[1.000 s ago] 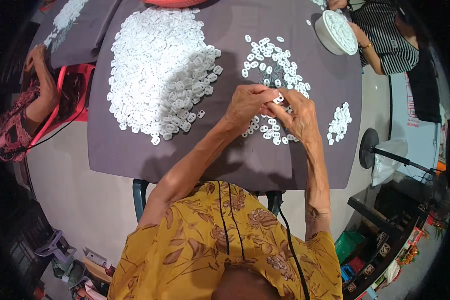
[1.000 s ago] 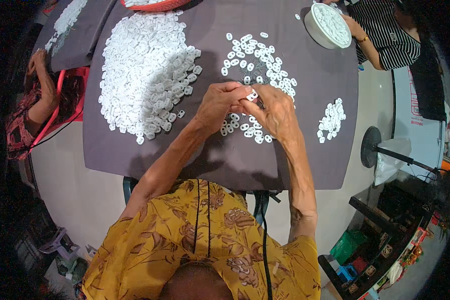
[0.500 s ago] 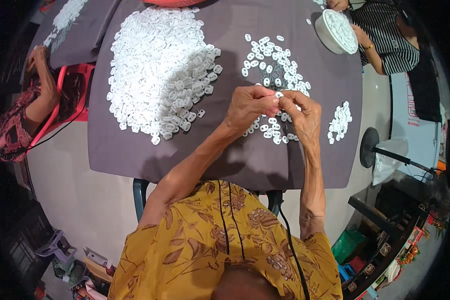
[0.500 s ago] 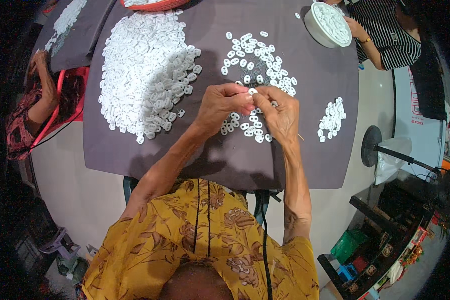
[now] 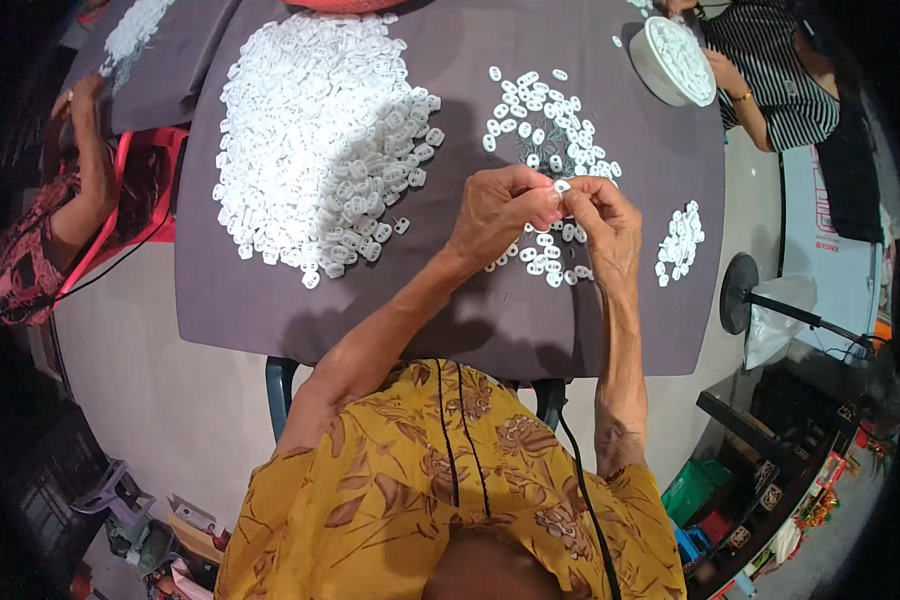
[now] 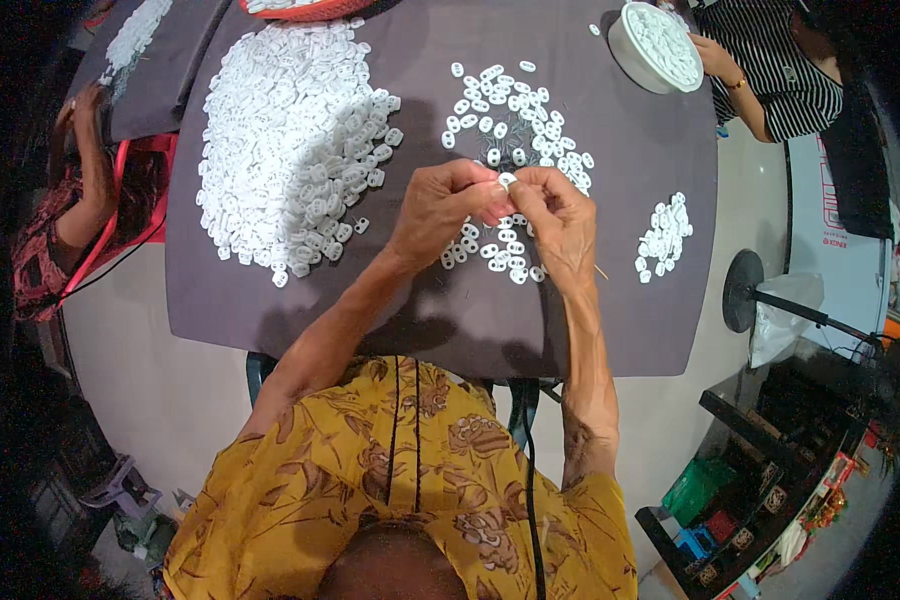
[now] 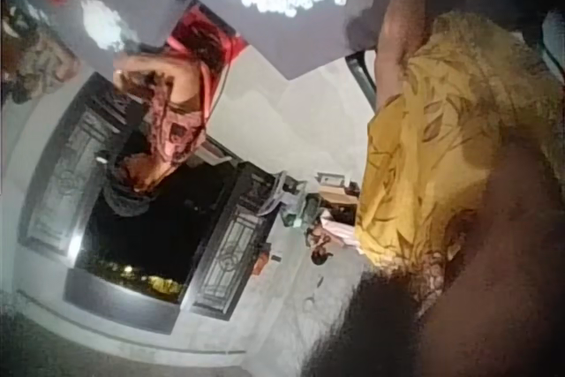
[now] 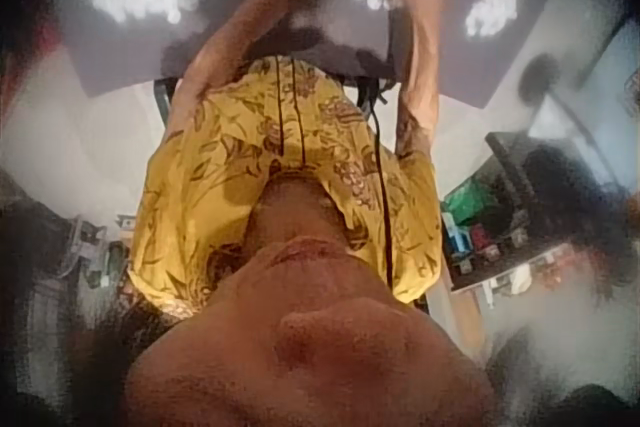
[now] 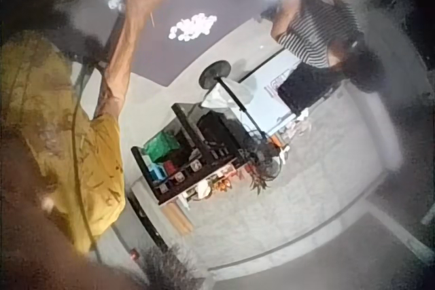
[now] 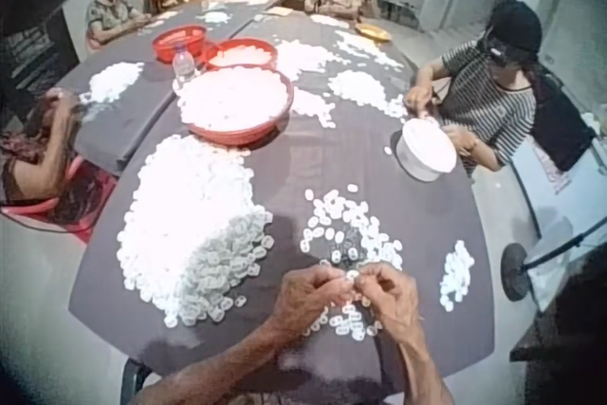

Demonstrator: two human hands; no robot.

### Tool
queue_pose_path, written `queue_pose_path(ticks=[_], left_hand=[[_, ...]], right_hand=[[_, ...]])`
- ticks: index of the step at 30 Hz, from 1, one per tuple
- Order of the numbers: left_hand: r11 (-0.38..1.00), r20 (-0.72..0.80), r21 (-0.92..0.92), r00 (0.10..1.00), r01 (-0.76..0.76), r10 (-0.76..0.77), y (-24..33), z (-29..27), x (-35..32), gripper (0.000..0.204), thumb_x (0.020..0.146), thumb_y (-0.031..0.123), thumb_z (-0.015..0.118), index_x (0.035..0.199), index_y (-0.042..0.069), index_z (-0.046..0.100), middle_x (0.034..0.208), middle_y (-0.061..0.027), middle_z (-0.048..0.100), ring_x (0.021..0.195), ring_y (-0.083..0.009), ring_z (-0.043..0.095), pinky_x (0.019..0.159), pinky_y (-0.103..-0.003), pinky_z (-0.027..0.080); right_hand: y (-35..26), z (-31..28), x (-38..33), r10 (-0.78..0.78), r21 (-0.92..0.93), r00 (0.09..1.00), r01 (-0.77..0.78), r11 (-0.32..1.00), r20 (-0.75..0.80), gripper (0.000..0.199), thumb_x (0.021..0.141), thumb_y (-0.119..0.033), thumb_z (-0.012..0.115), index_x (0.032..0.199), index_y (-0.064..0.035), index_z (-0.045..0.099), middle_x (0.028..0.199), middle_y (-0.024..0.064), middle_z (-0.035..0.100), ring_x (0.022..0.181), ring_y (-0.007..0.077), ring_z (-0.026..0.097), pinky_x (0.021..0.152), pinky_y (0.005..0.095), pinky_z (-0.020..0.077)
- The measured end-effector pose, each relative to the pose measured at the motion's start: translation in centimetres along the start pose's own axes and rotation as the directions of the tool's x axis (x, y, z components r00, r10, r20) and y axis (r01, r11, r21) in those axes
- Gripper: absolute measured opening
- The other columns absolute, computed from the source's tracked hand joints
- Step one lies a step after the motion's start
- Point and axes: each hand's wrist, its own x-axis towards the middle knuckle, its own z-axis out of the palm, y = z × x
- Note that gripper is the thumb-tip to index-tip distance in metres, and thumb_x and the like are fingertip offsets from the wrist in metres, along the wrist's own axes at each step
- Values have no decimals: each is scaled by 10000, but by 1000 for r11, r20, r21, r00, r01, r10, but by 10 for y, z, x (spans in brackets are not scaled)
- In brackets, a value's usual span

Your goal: The recorder is manually assembling small grey components into white plastic clips at a workshop table.

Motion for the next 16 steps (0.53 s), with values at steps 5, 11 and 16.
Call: queue_pose_path(ticks=[5, 11, 16], left_hand=[[993, 51, 116, 998, 23, -29, 4, 1, -2, 149, 819, 128, 588, 849, -17, 609, 725, -62, 617, 641, -93, 575, 579, -211, 479], [1000, 47, -15, 999, 22, -21, 1, -5, -3, 112, 812, 106, 587, 816, -4, 611, 694, -47, 604, 626, -94, 572, 575, -221, 481], [983, -22, -145, 993, 111, -115, 2, -11, -2, 139, 793, 132, 623, 829, -1, 607, 721, -65, 612, 629, -118, 585, 581, -232, 491]], right_hand=[[-3, -4, -1, -40, -70, 996, 46, 996, 79, 119, 821, -63, 555, 868, 40, 592, 769, 35, 589, 694, 96, 550, 659, 226, 443], [-2, -5, 0, -19, 21, 999, 19, 1000, -31, 138, 814, -84, 569, 883, 32, 597, 738, 45, 591, 665, 101, 557, 636, 216, 431], [5, -10, 7, 9, 70, 998, -5, 998, -61, 167, 813, -117, 594, 932, 1, 605, 706, 52, 597, 637, 106, 552, 607, 209, 430]])
